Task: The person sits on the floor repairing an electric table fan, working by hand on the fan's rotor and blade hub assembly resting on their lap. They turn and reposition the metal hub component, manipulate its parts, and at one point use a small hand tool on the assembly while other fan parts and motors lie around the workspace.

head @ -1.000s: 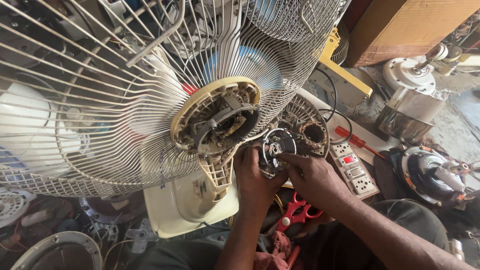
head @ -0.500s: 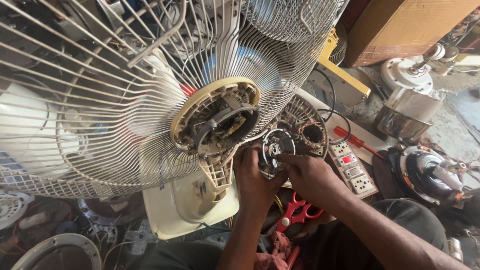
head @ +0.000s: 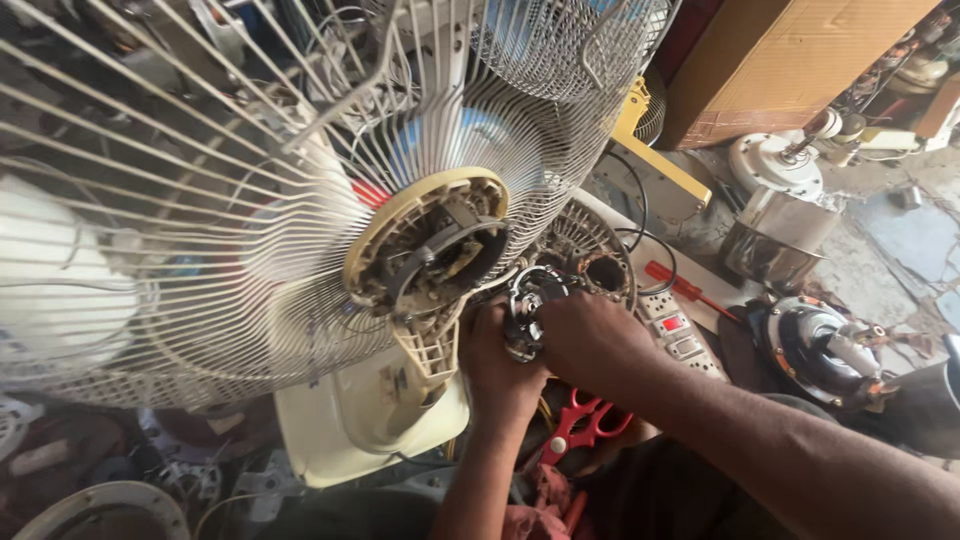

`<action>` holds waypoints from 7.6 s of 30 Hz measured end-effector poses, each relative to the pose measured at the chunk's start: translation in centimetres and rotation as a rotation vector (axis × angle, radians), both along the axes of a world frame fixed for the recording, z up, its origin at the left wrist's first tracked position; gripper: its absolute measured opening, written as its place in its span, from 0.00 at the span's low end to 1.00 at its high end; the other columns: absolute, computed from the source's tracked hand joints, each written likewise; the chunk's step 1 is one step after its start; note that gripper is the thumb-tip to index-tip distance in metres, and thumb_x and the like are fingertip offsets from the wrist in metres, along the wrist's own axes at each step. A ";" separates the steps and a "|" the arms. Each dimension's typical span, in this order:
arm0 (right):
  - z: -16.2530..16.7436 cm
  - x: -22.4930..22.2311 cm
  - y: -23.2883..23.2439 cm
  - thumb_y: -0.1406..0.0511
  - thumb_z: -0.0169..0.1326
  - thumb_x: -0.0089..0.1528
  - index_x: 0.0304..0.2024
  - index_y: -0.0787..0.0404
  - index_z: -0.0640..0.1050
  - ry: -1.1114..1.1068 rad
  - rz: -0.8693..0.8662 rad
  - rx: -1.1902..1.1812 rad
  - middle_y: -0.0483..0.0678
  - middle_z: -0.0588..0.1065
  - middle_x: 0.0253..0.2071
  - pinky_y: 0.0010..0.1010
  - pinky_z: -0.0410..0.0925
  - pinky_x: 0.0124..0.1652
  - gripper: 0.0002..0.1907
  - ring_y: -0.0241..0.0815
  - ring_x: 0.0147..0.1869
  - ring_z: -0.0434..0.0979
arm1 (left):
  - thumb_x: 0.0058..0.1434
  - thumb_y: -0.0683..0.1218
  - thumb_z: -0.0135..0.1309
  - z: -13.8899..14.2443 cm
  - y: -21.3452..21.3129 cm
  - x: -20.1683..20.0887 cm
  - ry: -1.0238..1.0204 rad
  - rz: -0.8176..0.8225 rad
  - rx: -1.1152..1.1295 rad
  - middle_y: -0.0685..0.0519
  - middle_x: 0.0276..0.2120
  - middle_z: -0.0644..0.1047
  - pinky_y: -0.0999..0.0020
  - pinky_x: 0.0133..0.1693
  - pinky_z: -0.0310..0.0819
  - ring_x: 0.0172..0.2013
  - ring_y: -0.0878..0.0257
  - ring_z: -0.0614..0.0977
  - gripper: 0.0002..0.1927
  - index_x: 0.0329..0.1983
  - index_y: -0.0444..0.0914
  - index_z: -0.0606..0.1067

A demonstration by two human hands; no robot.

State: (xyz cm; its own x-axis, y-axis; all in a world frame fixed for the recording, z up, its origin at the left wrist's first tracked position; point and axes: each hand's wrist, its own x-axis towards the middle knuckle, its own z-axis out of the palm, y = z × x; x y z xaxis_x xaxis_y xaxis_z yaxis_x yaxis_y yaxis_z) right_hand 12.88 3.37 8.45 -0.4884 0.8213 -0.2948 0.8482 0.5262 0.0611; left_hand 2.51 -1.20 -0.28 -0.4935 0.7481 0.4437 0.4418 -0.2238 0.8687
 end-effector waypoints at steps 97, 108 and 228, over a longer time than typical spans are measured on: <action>-0.2 4.7 -1.4 0.61 0.55 0.60 0.57 0.46 0.82 0.578 -0.094 -0.048 0.52 0.84 0.32 0.39 0.76 0.40 0.21 0.49 0.36 0.86 | 0.42 0.53 0.75 0.4 -0.7 -2.0 0.071 -0.116 -0.047 0.44 0.50 0.76 0.53 0.57 0.70 0.55 0.46 0.74 0.34 0.49 0.37 0.74; -0.1 3.2 -0.3 0.61 0.57 0.58 0.48 0.52 0.84 0.529 -0.125 -0.079 0.54 0.83 0.33 0.42 0.76 0.40 0.16 0.53 0.39 0.85 | 0.42 0.49 0.73 0.5 -0.7 -1.8 0.107 -0.103 -0.025 0.45 0.47 0.77 0.52 0.55 0.70 0.54 0.45 0.74 0.32 0.49 0.36 0.74; 1.5 1.2 0.1 0.63 0.52 0.61 0.45 0.55 0.81 0.512 -0.416 -0.341 0.59 0.82 0.31 0.49 0.76 0.38 0.12 0.59 0.36 0.84 | 0.44 0.47 0.71 0.8 -0.4 -1.4 0.109 -0.121 0.054 0.48 0.43 0.78 0.53 0.53 0.72 0.49 0.45 0.76 0.28 0.47 0.35 0.74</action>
State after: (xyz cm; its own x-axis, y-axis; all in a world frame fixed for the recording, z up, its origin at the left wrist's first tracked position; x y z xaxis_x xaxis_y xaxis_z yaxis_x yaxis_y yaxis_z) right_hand 14.10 3.50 9.95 -0.3022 0.8718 -0.3854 0.8598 0.0747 -0.5052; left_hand 1.09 -1.56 0.48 -0.3480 0.7726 0.5311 0.4997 -0.3264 0.8023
